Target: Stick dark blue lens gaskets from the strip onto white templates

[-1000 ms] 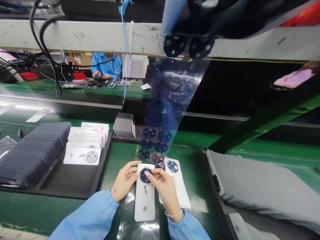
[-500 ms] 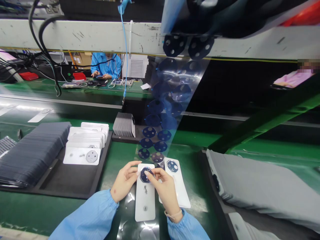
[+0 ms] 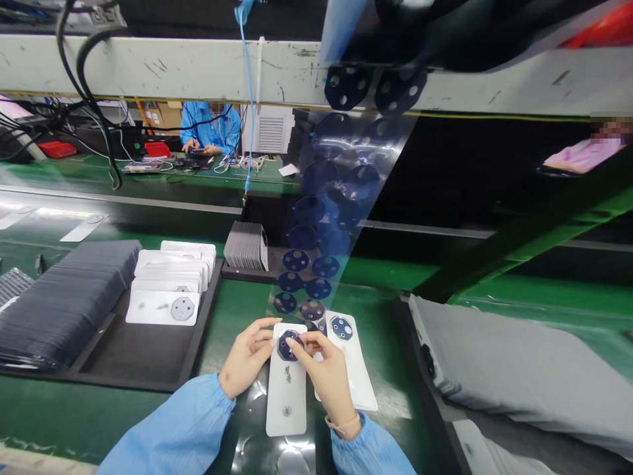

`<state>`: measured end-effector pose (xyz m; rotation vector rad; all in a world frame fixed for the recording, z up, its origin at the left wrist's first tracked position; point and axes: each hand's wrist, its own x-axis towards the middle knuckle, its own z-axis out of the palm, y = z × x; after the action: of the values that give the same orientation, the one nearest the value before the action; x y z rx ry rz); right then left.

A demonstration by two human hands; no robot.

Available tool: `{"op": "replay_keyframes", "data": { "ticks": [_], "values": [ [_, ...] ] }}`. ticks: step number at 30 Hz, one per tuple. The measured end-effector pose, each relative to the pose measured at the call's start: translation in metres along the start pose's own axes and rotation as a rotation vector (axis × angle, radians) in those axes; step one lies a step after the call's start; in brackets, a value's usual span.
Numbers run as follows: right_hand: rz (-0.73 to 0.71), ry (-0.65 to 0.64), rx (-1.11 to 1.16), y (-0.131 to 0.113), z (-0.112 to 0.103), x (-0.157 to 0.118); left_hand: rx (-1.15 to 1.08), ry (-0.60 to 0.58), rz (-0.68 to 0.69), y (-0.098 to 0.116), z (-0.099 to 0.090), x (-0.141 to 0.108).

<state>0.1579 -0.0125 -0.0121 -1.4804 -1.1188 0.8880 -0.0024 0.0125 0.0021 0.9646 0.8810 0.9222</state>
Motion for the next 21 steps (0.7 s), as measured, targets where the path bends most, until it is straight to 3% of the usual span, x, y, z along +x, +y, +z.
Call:
{"op": "replay_keyframes", "data": {
  "ticks": [11,21],
  "values": [
    [-0.063,-0.033,-0.055,0.0013,0.0001,-0.0010,0.064,0.010,0.041,-0.0002,0.0002,-0.0009],
    [-0.211,-0.016,-0.158,0.0034,-0.0013,0.0008,0.081,0.055,0.044,0.0021,0.0031,-0.0016]
  ]
}}
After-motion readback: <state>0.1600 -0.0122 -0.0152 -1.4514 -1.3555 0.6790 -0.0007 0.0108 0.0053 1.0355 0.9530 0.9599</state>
